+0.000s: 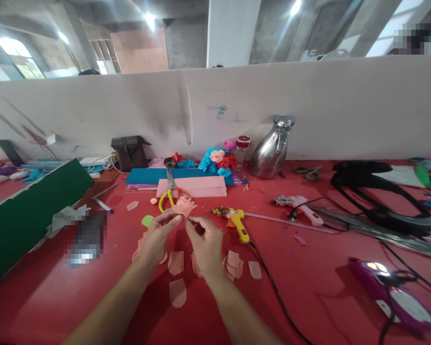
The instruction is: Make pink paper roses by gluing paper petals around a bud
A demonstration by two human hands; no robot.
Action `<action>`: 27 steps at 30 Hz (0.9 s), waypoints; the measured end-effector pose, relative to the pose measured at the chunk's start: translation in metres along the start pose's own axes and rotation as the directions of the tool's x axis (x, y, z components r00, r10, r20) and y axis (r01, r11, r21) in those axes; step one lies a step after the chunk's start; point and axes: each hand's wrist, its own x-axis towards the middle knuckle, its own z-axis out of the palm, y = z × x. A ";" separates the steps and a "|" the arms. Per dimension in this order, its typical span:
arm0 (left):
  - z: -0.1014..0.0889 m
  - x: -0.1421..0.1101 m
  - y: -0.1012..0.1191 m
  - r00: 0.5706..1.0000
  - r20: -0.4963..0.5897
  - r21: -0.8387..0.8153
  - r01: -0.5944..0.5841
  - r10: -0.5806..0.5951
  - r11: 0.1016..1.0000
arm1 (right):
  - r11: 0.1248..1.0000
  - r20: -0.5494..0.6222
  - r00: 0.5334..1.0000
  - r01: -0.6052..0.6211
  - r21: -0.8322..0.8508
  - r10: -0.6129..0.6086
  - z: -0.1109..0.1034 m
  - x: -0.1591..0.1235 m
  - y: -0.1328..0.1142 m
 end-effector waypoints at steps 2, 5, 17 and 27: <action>0.000 -0.001 0.001 0.999 0.024 -0.001 -0.026 0.026 1.000 | 0.997 -0.008 0.998 0.068 -0.047 -0.068 0.000 -0.001 0.000; 0.001 -0.002 0.002 0.998 0.048 0.001 -0.033 0.033 0.999 | 0.987 -0.012 0.990 0.139 -0.087 -0.140 0.002 -0.002 0.001; 0.006 -0.007 0.003 0.999 0.045 -0.012 -0.013 0.013 1.000 | 0.988 -0.001 0.989 0.151 -0.018 -0.151 0.001 -0.003 -0.001; -0.014 0.004 0.014 0.959 0.207 -0.131 -0.167 0.192 0.977 | 0.979 -0.090 0.975 0.198 -0.044 -0.201 -0.002 -0.006 0.000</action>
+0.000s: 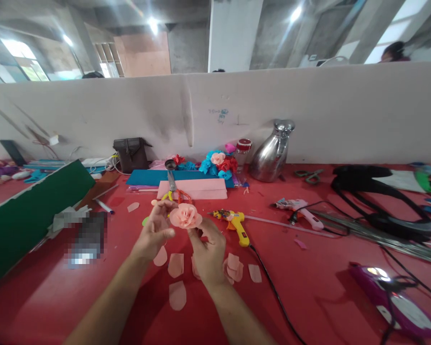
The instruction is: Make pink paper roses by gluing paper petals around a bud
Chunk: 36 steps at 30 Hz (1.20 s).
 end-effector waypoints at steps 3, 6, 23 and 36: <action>-0.008 0.004 0.003 0.996 -0.081 0.009 0.041 -0.040 0.999 | 0.996 -0.006 0.997 0.081 -0.036 -0.081 -0.002 -0.002 0.000; -0.010 0.005 0.001 0.984 -0.163 0.049 0.078 -0.069 0.996 | 0.987 0.009 0.988 0.153 -0.044 -0.153 -0.003 -0.004 0.001; -0.008 0.002 -0.005 0.989 -0.046 0.057 0.144 -0.142 0.988 | 0.989 -0.002 0.989 -0.149 0.017 0.149 0.007 0.001 0.005; 0.008 -0.005 -0.010 0.986 -0.165 0.382 0.050 0.015 0.923 | 0.948 0.076 0.957 -0.289 0.134 0.281 0.010 0.003 0.011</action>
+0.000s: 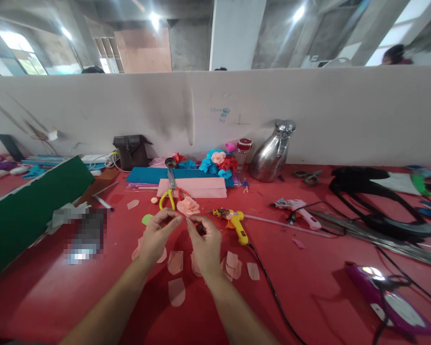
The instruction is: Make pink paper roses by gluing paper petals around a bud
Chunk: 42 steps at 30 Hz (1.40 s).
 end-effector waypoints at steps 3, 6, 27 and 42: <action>0.000 0.000 0.001 0.998 -0.061 0.031 -0.015 0.017 0.999 | 1.000 0.001 1.000 0.006 -0.007 -0.006 0.001 -0.001 -0.002; 0.000 0.000 0.002 0.998 -0.063 0.044 -0.024 0.026 0.999 | 1.000 0.019 1.000 -0.002 -0.005 0.002 0.001 -0.001 -0.002; -0.005 -0.006 0.005 0.956 -0.215 0.018 -0.199 0.198 0.980 | 0.999 0.042 0.999 0.014 0.029 -0.015 0.001 -0.003 -0.004; -0.012 0.005 -0.001 0.963 -0.228 0.083 -0.131 0.147 0.988 | 0.980 0.007 0.981 0.196 -0.038 -0.196 -0.003 -0.004 -0.002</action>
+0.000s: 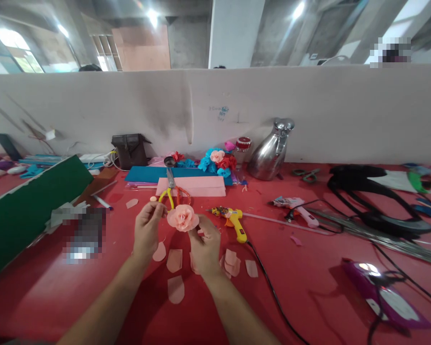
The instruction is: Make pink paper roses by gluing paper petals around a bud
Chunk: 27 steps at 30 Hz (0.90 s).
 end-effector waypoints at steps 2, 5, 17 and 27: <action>-0.004 -0.005 0.005 0.958 -0.045 0.193 -0.270 0.283 0.943 | 0.999 -0.013 1.000 -0.018 -0.030 0.018 0.000 0.001 0.001; -0.007 -0.016 0.011 0.748 0.025 0.437 -0.605 0.663 0.666 | 0.996 -0.021 0.998 -0.055 -0.070 0.053 0.001 0.003 0.001; 0.000 -0.024 0.019 0.500 0.206 0.563 -0.763 0.841 0.316 | 1.000 0.038 0.999 0.009 -0.005 -0.009 0.000 0.000 -0.004; -0.002 -0.026 0.018 0.499 0.194 0.552 -0.767 0.844 0.327 | 0.999 0.033 0.999 -0.035 -0.015 0.035 -0.001 -0.001 -0.004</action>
